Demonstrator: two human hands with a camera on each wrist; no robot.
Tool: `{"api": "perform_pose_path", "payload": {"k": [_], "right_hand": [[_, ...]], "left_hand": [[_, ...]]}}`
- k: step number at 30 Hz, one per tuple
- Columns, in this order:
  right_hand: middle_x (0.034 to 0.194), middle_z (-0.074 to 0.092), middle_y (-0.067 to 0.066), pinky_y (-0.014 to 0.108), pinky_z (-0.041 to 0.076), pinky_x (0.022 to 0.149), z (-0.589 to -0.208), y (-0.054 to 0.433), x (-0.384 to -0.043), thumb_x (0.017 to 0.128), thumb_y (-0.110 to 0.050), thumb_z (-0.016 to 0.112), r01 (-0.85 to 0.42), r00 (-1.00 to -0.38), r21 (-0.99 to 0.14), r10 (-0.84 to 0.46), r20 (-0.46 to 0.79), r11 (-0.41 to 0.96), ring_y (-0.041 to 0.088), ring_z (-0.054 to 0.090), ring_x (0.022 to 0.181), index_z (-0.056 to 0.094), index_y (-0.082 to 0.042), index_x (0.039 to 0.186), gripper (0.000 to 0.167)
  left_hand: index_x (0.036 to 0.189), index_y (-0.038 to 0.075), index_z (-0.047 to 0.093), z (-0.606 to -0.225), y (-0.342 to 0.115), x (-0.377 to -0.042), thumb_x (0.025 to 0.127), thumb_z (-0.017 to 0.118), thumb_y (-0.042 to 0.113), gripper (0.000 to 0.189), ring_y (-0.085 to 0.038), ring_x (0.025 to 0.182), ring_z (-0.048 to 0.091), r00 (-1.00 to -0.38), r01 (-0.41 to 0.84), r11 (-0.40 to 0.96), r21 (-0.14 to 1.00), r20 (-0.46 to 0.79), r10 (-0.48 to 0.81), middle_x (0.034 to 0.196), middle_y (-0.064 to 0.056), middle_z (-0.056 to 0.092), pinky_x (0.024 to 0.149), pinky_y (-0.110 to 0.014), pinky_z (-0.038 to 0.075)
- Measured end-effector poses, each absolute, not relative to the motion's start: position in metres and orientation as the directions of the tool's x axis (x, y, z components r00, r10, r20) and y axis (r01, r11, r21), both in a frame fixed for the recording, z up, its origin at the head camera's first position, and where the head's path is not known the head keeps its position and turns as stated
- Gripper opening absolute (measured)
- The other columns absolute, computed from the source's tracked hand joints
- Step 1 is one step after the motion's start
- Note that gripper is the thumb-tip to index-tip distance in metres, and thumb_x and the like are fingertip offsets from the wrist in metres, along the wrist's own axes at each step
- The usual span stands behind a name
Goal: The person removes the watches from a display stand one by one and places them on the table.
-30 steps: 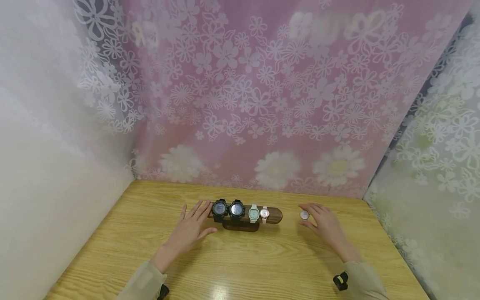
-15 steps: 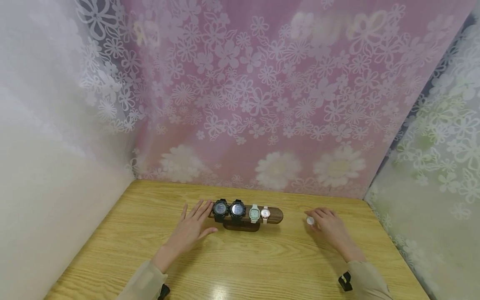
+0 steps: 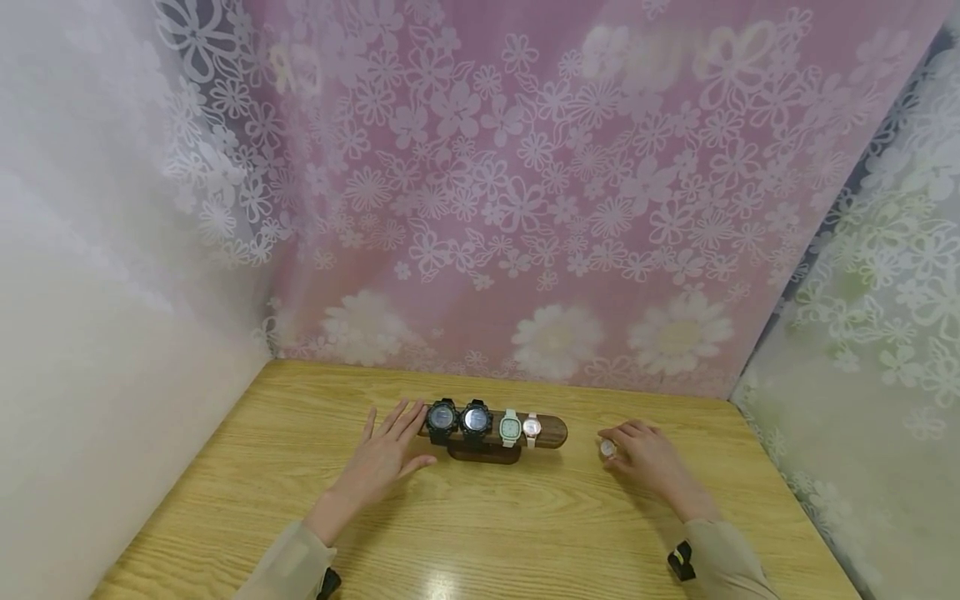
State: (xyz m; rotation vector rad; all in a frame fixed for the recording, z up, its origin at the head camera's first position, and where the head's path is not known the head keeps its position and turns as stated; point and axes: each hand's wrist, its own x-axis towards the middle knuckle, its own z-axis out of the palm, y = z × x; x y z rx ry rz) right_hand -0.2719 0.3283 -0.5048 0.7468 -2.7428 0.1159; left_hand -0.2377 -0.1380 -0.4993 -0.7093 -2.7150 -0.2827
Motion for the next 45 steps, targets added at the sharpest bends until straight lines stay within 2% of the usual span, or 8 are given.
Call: {"api": "perform_pose_path", "payload": {"k": [9, 18, 25, 30, 34, 39, 45], "right_hand": [[0.116, 0.073, 0.009, 0.063, 0.05, 0.091, -0.5105, 0.3246, -0.2729, 0.083, -0.03, 0.084, -0.525, -0.824, -0.042, -0.495, 0.276, 0.85, 0.034, 0.064, 0.111, 0.071, -0.011, 0.125, 0.048], [0.115, 0.073, 0.008, 0.061, 0.052, 0.087, -0.5136, 0.3255, -0.2717, 0.081, -0.029, 0.085, -0.525, -0.824, -0.052, -0.493, 0.28, 0.849, 0.032, 0.064, 0.11, 0.072, -0.012, 0.125, 0.049], [0.123, 0.07, 0.012, 0.064, 0.049, 0.091, -0.513, 0.3261, -0.2711, 0.083, -0.031, 0.083, -0.508, -0.843, -0.082, -0.475, 0.252, 0.858, 0.039, 0.061, 0.119, 0.069, -0.012, 0.131, 0.054], [0.131, 0.066, 0.016, 0.067, 0.046, 0.095, -0.5152, 0.3266, -0.2709, 0.086, -0.029, 0.081, -0.501, -0.844, -0.12, -0.454, 0.286, 0.857, 0.041, 0.058, 0.123, 0.063, -0.011, 0.138, 0.057], [0.126, 0.069, 0.015, 0.069, 0.046, 0.094, -0.5146, 0.3258, -0.2708, 0.09, -0.022, 0.077, -0.521, -0.82, -0.141, -0.447, 0.357, 0.842, 0.042, 0.06, 0.12, 0.064, -0.011, 0.137, 0.05], [0.123, 0.07, 0.014, 0.068, 0.047, 0.093, -0.512, 0.3247, -0.2709, 0.09, -0.019, 0.077, -0.544, -0.792, -0.153, -0.445, 0.419, 0.825, 0.043, 0.061, 0.118, 0.064, -0.01, 0.136, 0.048], [0.12, 0.071, 0.011, 0.061, 0.052, 0.091, -0.5092, 0.3214, -0.2737, 0.088, -0.017, 0.079, -0.593, -0.733, -0.127, -0.469, 0.492, 0.795, 0.037, 0.065, 0.111, 0.065, -0.013, 0.134, 0.049]], "left_hand": [[0.158, 0.006, 0.034, -0.4979, -0.1376, -0.2371, 0.098, 0.058, 0.053, 0.081, -0.032, 0.153, 0.023, -0.831, 0.499, 0.86, 0.109, 0.343, 0.439, 0.165, -0.008, 0.028, 0.12, -0.067, 0.011], [0.158, 0.006, 0.035, -0.4978, -0.1375, -0.2371, 0.097, 0.058, 0.054, 0.081, -0.031, 0.153, 0.025, -0.825, 0.504, 0.857, 0.104, 0.354, 0.442, 0.164, -0.008, 0.03, 0.12, -0.067, 0.013], [0.157, 0.005, 0.036, -0.5002, -0.1379, -0.2385, 0.097, 0.06, 0.052, 0.081, -0.035, 0.151, 0.029, -0.814, 0.515, 0.851, 0.107, 0.373, 0.445, 0.163, -0.011, 0.033, 0.119, -0.069, 0.013], [0.157, 0.005, 0.036, -0.5002, -0.1379, -0.2385, 0.097, 0.06, 0.052, 0.081, -0.035, 0.151, 0.028, -0.814, 0.516, 0.85, 0.11, 0.374, 0.446, 0.163, -0.011, 0.033, 0.119, -0.069, 0.012], [0.158, 0.006, 0.035, -0.4996, -0.1382, -0.2378, 0.097, 0.059, 0.054, 0.081, -0.033, 0.152, 0.026, -0.817, 0.51, 0.853, 0.109, 0.371, 0.441, 0.164, -0.01, 0.033, 0.119, -0.068, 0.012], [0.158, 0.007, 0.034, -0.4996, -0.1382, -0.2382, 0.097, 0.058, 0.055, 0.082, -0.031, 0.153, 0.023, -0.822, 0.506, 0.856, 0.111, 0.365, 0.438, 0.164, -0.009, 0.031, 0.12, -0.067, 0.011], [0.159, 0.007, 0.033, -0.5001, -0.1381, -0.2385, 0.097, 0.058, 0.055, 0.083, -0.03, 0.154, 0.022, -0.826, 0.502, 0.858, 0.112, 0.356, 0.437, 0.165, -0.007, 0.027, 0.121, -0.066, 0.01]]}}
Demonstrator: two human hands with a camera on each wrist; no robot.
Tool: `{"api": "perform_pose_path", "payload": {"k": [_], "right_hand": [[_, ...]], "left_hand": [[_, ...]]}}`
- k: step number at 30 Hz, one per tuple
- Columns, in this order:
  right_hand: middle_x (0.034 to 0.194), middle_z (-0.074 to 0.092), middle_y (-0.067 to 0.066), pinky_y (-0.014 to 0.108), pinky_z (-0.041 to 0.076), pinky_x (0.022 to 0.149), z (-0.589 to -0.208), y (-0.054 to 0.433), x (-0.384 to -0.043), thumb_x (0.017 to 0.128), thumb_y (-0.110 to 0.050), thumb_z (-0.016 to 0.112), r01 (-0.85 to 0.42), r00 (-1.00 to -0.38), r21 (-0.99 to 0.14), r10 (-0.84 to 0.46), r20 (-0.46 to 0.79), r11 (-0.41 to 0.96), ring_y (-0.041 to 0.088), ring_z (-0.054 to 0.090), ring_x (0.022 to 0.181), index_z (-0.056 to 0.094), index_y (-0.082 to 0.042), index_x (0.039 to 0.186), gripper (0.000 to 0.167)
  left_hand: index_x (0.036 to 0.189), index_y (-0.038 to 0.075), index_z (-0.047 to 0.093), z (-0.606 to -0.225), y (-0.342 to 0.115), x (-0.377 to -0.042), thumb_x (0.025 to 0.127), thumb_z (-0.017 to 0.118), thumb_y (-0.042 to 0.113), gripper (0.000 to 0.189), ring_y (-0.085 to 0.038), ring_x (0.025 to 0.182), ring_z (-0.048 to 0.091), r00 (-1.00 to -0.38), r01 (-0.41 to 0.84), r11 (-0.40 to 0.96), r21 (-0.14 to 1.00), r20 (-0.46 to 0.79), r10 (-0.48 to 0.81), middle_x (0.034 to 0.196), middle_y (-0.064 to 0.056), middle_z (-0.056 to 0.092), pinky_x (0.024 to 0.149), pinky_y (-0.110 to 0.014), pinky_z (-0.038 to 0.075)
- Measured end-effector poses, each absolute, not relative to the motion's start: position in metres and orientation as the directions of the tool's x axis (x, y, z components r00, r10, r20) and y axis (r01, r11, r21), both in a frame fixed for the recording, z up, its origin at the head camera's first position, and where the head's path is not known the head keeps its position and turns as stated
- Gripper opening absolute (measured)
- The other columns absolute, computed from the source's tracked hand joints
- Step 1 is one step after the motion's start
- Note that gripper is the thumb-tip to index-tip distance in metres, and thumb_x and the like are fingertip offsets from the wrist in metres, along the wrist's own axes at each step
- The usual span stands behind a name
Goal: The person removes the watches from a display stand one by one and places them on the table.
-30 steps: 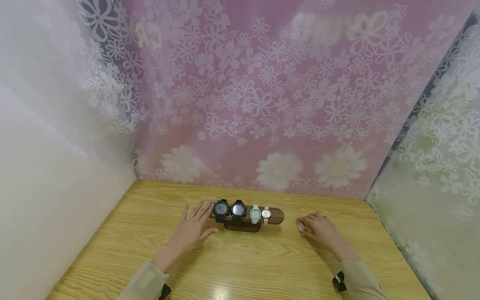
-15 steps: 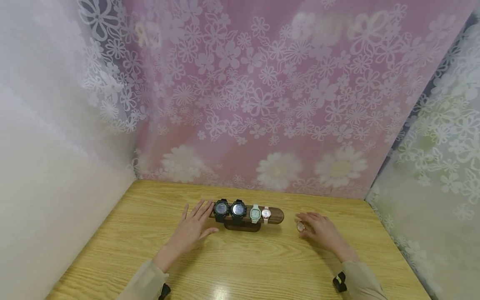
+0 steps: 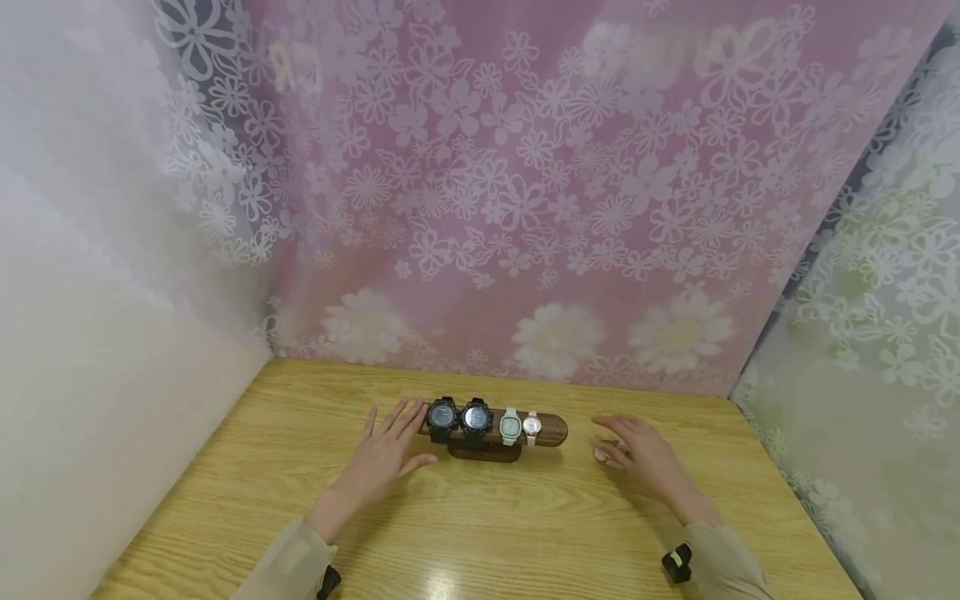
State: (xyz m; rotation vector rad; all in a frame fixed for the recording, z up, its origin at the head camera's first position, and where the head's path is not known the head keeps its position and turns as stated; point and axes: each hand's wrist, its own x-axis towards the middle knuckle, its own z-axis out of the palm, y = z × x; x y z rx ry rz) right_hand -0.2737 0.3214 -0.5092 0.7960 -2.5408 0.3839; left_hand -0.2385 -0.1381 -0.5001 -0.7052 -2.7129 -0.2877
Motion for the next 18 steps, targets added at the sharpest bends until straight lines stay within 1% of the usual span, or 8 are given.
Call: {"api": "perform_pose_path", "payload": {"k": [4, 13, 18], "right_hand": [[0.122, 0.071, 0.01, 0.059, 0.052, 0.09, -0.506, 0.315, -0.276, 0.087, -0.015, 0.08, -0.618, -0.695, -0.111, -0.475, 0.539, 0.778, 0.035, 0.066, 0.109, 0.063, -0.014, 0.136, 0.051], [0.128, 0.068, 0.012, 0.059, 0.052, 0.093, -0.49, 0.29, -0.278, 0.084, -0.017, 0.082, -0.645, -0.628, -0.054, -0.489, 0.605, 0.762, 0.036, 0.065, 0.113, 0.058, -0.015, 0.144, 0.065], [0.13, 0.067, 0.013, 0.059, 0.051, 0.095, -0.481, 0.273, -0.279, 0.083, -0.018, 0.083, -0.667, -0.598, -0.043, -0.499, 0.627, 0.744, 0.036, 0.065, 0.114, 0.056, -0.012, 0.144, 0.068]], "left_hand": [[0.159, 0.007, 0.032, -0.5, -0.138, -0.238, 0.097, 0.058, 0.055, 0.083, -0.03, 0.154, 0.021, -0.827, 0.501, 0.859, 0.111, 0.355, 0.436, 0.165, -0.007, 0.026, 0.121, -0.066, 0.01], [0.159, 0.007, 0.032, -0.5, -0.138, -0.238, 0.097, 0.058, 0.055, 0.083, -0.03, 0.154, 0.02, -0.832, 0.493, 0.864, 0.104, 0.345, 0.434, 0.166, -0.007, 0.025, 0.121, -0.065, 0.01], [0.159, 0.007, 0.033, -0.5, -0.137, -0.237, 0.097, 0.058, 0.055, 0.082, -0.03, 0.153, 0.022, -0.828, 0.496, 0.863, 0.097, 0.353, 0.436, 0.166, -0.007, 0.026, 0.12, -0.066, 0.012]]}}
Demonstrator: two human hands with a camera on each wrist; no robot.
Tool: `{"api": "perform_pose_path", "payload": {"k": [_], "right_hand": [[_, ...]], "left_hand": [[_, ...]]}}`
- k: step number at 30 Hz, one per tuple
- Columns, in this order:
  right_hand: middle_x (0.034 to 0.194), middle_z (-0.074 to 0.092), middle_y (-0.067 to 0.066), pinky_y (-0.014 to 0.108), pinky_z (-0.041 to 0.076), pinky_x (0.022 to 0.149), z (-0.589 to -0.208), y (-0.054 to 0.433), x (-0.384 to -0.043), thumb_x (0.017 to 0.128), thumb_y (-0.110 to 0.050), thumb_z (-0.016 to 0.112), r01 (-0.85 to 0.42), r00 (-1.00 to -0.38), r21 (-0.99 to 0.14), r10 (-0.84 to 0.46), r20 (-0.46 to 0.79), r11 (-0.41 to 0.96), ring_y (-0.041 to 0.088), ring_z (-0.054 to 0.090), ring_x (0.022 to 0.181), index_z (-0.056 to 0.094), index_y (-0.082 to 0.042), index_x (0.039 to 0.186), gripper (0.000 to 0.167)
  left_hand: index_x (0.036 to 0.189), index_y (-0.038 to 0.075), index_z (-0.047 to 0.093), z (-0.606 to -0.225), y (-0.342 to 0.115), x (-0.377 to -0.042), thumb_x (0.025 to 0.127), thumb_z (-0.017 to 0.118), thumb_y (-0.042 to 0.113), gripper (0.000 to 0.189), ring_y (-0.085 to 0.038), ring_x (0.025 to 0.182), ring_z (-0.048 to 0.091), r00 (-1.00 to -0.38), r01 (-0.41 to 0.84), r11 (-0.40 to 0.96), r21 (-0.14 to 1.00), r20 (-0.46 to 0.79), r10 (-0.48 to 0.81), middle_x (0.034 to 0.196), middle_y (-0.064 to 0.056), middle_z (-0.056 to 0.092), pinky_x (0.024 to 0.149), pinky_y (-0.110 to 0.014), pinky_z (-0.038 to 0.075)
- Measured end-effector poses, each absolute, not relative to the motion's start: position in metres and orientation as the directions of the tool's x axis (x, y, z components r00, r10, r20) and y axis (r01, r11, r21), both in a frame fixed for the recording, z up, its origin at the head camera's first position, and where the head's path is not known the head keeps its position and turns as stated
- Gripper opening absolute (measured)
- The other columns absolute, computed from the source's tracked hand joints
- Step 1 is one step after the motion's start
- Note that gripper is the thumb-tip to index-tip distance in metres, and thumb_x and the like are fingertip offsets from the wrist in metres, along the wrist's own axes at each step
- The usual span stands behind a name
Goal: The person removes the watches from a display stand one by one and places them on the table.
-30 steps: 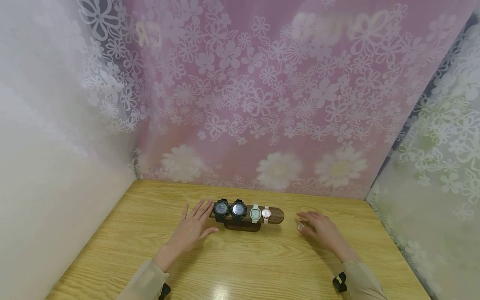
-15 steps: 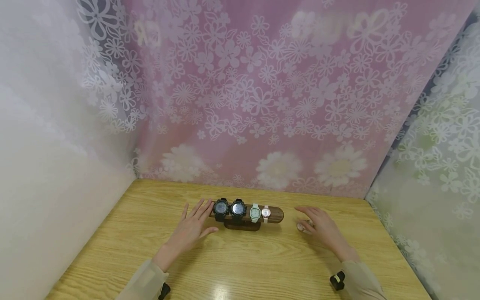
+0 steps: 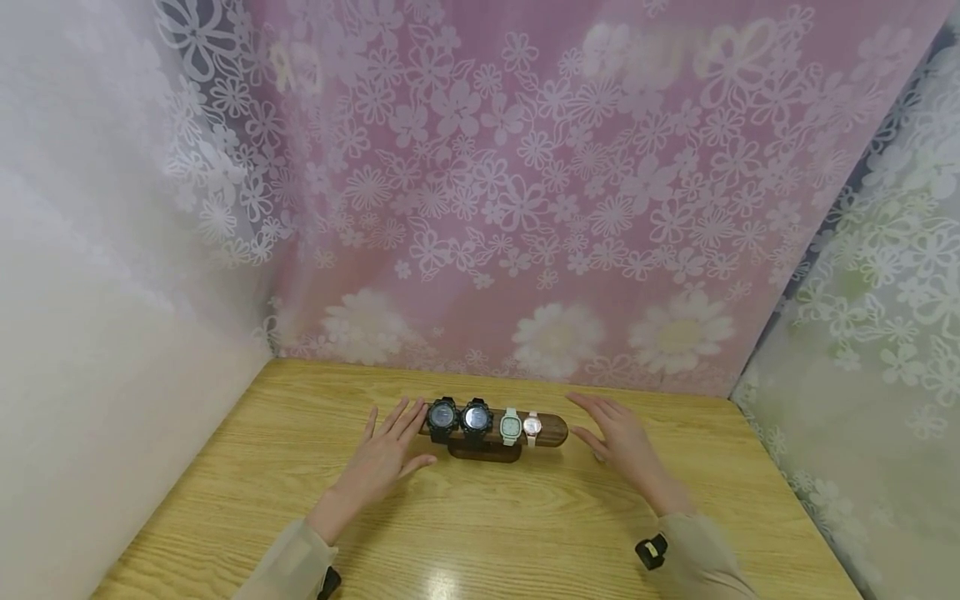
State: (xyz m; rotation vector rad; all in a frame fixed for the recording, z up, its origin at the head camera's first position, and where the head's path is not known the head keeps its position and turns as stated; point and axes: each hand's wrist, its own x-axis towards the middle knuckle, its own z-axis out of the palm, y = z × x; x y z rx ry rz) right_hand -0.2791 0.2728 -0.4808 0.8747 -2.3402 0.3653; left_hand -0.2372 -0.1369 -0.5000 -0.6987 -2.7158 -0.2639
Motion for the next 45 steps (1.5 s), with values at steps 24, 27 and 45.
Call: {"api": "perform_pose_path", "payload": {"k": [24, 27, 45], "right_hand": [[0.144, 0.058, 0.011, 0.065, 0.042, 0.105, -0.487, 0.218, -0.276, 0.082, -0.039, 0.083, -0.662, -0.677, -0.079, -0.549, 0.49, 0.746, 0.036, 0.054, 0.131, 0.05, -0.014, 0.15, 0.079], [0.148, 0.054, 0.01, 0.066, 0.039, 0.107, -0.491, 0.215, -0.275, 0.084, -0.043, 0.081, -0.633, -0.718, -0.091, -0.539, 0.44, 0.769, 0.035, 0.05, 0.136, 0.047, -0.014, 0.152, 0.081], [0.143, 0.059, 0.012, 0.063, 0.041, 0.107, -0.496, 0.213, -0.274, 0.09, -0.039, 0.077, -0.598, -0.753, -0.107, -0.511, 0.415, 0.794, 0.037, 0.054, 0.132, 0.051, -0.017, 0.15, 0.069]], "left_hand": [[0.158, 0.005, 0.035, -0.503, -0.138, -0.238, 0.096, 0.059, 0.054, 0.082, -0.033, 0.152, 0.027, -0.814, 0.503, 0.86, 0.091, 0.385, 0.435, 0.164, -0.011, 0.032, 0.12, -0.066, 0.013], [0.158, 0.006, 0.035, -0.503, -0.138, -0.238, 0.097, 0.058, 0.055, 0.082, -0.032, 0.152, 0.027, -0.818, 0.498, 0.862, 0.089, 0.379, 0.433, 0.164, -0.011, 0.032, 0.12, -0.066, 0.013], [0.158, 0.006, 0.034, -0.502, -0.138, -0.238, 0.097, 0.058, 0.055, 0.082, -0.03, 0.153, 0.023, -0.826, 0.493, 0.864, 0.103, 0.368, 0.427, 0.164, -0.01, 0.031, 0.121, -0.065, 0.011]]}}
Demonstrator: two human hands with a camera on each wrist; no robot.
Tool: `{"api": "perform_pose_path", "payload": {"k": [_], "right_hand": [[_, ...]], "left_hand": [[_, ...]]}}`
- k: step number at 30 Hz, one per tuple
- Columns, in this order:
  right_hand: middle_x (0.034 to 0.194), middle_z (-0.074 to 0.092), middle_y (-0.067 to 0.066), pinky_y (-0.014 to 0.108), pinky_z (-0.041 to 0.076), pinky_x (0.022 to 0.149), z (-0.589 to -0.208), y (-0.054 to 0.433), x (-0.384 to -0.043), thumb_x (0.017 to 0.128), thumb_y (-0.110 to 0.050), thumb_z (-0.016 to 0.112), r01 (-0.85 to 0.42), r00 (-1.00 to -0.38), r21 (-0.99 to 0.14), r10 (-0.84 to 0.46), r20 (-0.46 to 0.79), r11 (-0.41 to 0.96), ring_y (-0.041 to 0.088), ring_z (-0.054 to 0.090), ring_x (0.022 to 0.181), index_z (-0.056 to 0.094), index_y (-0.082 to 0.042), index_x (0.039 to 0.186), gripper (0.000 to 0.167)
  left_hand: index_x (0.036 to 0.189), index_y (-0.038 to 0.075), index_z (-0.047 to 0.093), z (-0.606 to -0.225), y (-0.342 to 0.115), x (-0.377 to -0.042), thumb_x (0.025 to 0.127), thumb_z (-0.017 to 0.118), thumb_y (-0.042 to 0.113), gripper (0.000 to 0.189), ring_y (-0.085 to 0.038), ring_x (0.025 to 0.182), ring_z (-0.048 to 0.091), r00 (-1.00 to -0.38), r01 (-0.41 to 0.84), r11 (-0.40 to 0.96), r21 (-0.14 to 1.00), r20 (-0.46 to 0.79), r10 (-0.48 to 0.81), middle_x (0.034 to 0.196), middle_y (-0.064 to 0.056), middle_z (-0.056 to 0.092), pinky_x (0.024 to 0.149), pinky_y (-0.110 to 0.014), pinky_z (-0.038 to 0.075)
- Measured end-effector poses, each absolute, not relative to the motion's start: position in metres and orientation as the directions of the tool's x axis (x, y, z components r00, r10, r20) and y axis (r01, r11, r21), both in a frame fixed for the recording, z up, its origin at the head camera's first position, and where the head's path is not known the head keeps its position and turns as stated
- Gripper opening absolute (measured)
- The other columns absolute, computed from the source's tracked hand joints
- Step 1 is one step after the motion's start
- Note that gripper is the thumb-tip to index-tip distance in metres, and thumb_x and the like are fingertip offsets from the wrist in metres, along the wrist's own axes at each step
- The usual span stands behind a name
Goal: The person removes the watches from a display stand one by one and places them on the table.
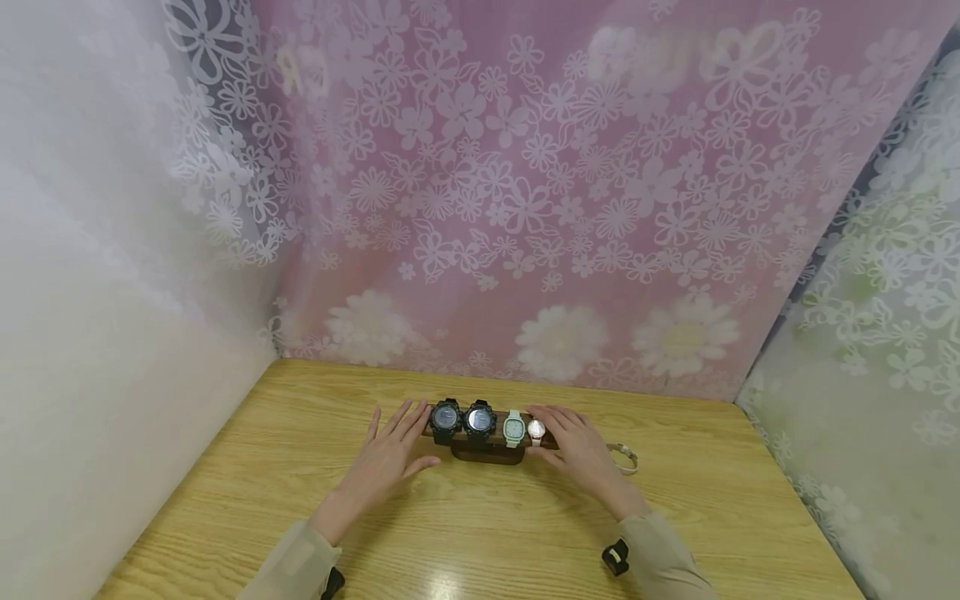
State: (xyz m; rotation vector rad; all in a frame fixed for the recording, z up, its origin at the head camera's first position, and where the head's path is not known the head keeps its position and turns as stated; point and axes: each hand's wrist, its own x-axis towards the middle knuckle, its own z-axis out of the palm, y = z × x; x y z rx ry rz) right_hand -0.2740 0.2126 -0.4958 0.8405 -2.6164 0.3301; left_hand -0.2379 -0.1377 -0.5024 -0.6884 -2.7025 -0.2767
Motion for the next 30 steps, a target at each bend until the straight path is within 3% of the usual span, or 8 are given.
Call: {"api": "perform_pose_path", "payload": {"k": [13, 23, 30], "right_hand": [[0.139, 0.062, 0.012, 0.061, 0.047, 0.102, -0.497, 0.228, -0.275, 0.086, -0.037, 0.08, -0.626, -0.704, -0.039, -0.543, 0.458, 0.779, 0.036, 0.057, 0.128, 0.054, -0.013, 0.147, 0.07], [0.138, 0.062, 0.014, 0.063, 0.046, 0.103, -0.496, 0.236, -0.274, 0.084, -0.034, 0.083, -0.634, -0.697, -0.047, -0.544, 0.468, 0.772, 0.037, 0.056, 0.127, 0.055, -0.011, 0.146, 0.072], [0.14, 0.061, 0.014, 0.066, 0.045, 0.102, -0.494, 0.242, -0.272, 0.086, -0.035, 0.081, -0.611, -0.727, -0.069, -0.524, 0.444, 0.789, 0.038, 0.056, 0.128, 0.054, -0.012, 0.147, 0.07]], "left_hand": [[0.159, 0.007, 0.033, -0.503, -0.138, -0.238, 0.097, 0.059, 0.055, 0.082, -0.031, 0.152, 0.026, -0.819, 0.498, 0.861, 0.101, 0.38, 0.429, 0.164, -0.009, 0.032, 0.12, -0.066, 0.012], [0.158, 0.006, 0.034, -0.504, -0.138, -0.239, 0.097, 0.058, 0.055, 0.082, -0.032, 0.152, 0.027, -0.818, 0.5, 0.861, 0.098, 0.38, 0.432, 0.164, -0.01, 0.033, 0.12, -0.066, 0.013], [0.159, 0.007, 0.032, -0.503, -0.138, -0.238, 0.097, 0.057, 0.056, 0.082, -0.03, 0.153, 0.023, -0.826, 0.492, 0.865, 0.098, 0.366, 0.428, 0.164, -0.009, 0.032, 0.121, -0.065, 0.011]]}}
